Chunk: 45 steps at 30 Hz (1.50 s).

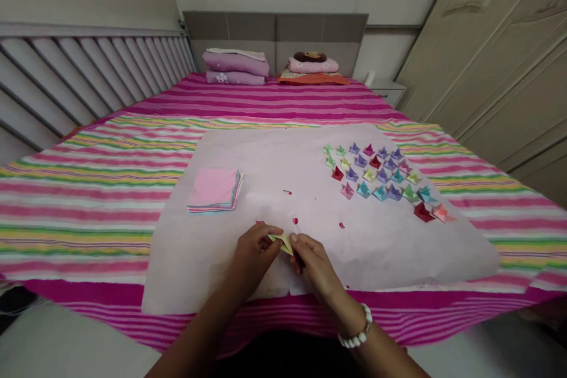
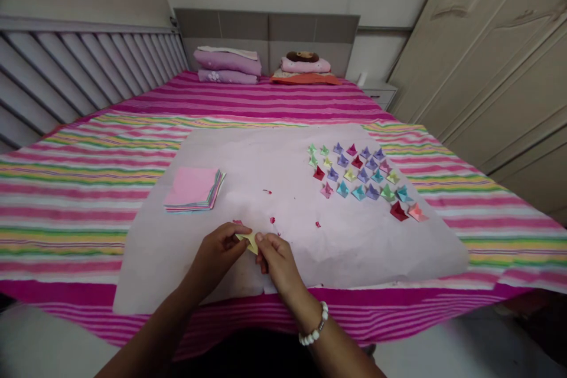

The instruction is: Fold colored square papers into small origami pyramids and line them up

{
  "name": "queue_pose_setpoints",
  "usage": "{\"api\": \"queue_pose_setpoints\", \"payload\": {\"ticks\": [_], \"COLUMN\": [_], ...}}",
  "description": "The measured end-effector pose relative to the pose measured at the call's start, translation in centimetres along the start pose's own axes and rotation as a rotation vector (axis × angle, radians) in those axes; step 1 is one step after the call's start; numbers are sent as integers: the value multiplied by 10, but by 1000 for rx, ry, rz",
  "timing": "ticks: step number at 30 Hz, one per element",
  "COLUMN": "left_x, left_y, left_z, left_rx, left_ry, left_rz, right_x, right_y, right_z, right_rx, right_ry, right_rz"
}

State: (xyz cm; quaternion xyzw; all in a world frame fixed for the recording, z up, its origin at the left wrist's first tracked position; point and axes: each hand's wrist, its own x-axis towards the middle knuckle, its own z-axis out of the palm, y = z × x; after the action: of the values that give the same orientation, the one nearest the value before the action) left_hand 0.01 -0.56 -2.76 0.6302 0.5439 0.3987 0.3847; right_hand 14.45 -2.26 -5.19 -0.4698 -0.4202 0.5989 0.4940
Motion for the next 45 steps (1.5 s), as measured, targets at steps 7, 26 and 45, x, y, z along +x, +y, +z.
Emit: {"api": "queue_pose_setpoints", "payload": {"ticks": [7,26,45], "left_x": [3,1,-2], "left_y": [-2,-6,13], "left_z": [1,1,-1], "left_rx": [161,162,-249], "left_ry": [-40,-221,-223], "left_rz": [155,420,159], "right_x": [4,13,8], "right_y": [-7,-13,-31], "right_z": [-8,-12,-26], "right_rx": [-296,-61,-93], "right_ry": [90,125,-103], "right_rz": [-312,-183,-303]}}
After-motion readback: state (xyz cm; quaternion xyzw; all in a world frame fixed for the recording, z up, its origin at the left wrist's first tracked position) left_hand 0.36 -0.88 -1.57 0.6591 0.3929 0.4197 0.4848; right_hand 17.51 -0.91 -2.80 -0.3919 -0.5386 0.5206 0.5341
